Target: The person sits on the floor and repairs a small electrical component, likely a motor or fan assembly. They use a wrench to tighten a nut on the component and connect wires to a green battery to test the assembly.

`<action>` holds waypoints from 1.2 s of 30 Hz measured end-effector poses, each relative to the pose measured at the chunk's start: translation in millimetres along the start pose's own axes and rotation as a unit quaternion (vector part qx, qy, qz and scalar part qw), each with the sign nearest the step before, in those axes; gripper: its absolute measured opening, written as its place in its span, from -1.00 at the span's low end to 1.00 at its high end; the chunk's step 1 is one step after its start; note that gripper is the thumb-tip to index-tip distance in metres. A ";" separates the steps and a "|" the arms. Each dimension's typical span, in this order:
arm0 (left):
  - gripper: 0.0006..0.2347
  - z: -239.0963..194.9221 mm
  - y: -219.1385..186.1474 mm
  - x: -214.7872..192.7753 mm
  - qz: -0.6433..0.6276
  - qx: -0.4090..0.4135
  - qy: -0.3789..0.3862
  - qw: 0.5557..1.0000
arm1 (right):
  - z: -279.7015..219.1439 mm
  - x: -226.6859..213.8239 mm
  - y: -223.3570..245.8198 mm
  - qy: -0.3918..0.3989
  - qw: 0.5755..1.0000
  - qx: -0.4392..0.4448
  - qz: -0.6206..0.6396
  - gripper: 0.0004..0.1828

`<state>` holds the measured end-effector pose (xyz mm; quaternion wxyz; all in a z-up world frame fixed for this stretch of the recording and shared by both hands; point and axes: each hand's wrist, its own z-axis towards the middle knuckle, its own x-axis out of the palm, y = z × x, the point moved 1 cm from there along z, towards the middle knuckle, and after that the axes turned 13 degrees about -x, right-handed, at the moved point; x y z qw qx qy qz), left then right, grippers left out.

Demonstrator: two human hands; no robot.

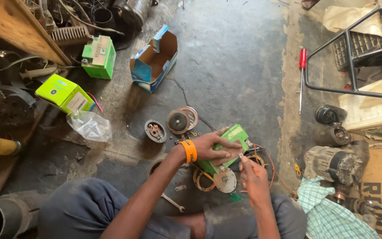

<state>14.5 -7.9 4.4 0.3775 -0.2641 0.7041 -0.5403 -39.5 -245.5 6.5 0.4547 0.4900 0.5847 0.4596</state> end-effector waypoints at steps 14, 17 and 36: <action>-0.55 8.1 1.5 17.2 0.030 0.021 -0.074 0.997 | 2.4 -8.4 -9.6 0.032 0.998 0.052 -0.006 -0.54; -0.52 6.9 -1.8 11.2 0.038 0.037 -0.067 0.996 | 3.2 7.4 -6.9 -0.001 1.000 -0.020 -0.017 -0.59; -0.45 4.0 -9.1 9.4 0.024 -0.006 -0.038 0.999 | 2.0 5.4 -17.1 -0.046 0.988 -0.101 -0.103 -0.52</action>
